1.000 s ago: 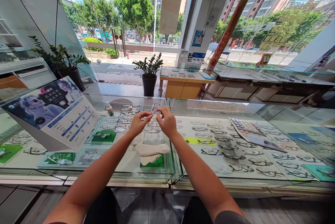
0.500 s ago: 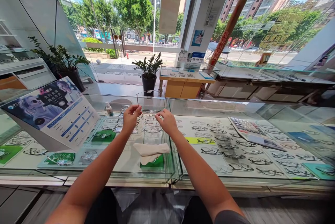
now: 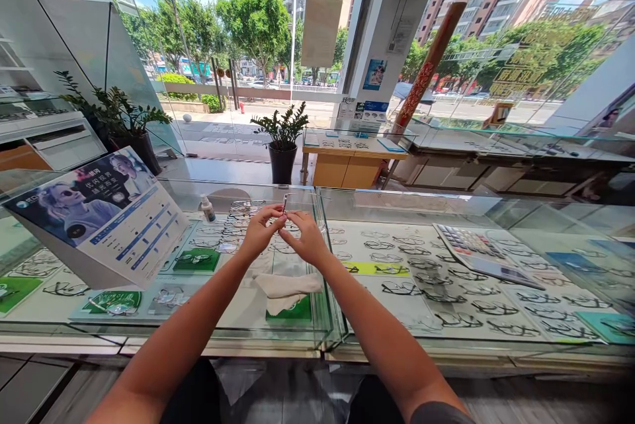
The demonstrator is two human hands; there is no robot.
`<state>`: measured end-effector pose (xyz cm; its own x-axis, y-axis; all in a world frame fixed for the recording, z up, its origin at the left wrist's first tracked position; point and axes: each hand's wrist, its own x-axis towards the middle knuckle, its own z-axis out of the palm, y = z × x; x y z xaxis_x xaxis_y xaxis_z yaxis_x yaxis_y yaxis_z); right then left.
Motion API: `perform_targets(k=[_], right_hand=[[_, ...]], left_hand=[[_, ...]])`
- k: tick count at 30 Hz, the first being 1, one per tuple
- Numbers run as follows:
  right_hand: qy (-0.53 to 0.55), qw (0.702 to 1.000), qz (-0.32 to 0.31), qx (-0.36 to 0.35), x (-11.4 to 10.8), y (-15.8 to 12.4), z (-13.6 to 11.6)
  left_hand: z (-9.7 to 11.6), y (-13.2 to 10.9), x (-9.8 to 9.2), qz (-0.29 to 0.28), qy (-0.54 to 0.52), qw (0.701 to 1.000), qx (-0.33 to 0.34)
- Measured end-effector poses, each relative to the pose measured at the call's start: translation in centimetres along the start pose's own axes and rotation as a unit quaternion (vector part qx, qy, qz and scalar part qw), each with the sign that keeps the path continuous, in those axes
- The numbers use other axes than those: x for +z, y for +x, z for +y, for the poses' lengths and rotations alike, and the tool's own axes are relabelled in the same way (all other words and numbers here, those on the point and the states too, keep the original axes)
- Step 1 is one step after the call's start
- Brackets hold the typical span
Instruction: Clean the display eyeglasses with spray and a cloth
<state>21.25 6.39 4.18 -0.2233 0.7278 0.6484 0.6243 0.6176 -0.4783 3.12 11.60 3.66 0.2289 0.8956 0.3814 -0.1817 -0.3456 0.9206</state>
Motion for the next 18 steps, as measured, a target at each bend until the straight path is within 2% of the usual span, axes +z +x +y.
perform_targets(k=[5, 8, 11, 14, 18], right_hand=[[0.052, 0.999, 0.009, 0.011, 0.2, -0.1, -0.1], [0.056, 0.998, 0.007, 0.021, 0.0, -0.1, -0.3], [0.046, 0.999, 0.005, 0.022, -0.2, -0.1, -0.1], [0.04, 0.999, 0.003, 0.026, -0.5, 0.0, 0.0], [0.041, 0.999, 0.013, 0.033, -0.9, 0.0, 0.3]], left_hand=[[0.7, -0.1, 0.1, -0.034, -0.032, 0.999, -0.024], [1.1, -0.1, 0.3, -0.037, 0.004, 0.999, 0.005], [1.8, 0.2, -0.2, -0.014, 0.053, 0.998, 0.043], [2.7, 1.1, -2.3, 0.079, 0.101, 0.987, 0.101], [3.6, 2.6, -6.8, 0.25, 0.175, 0.94, 0.15]])
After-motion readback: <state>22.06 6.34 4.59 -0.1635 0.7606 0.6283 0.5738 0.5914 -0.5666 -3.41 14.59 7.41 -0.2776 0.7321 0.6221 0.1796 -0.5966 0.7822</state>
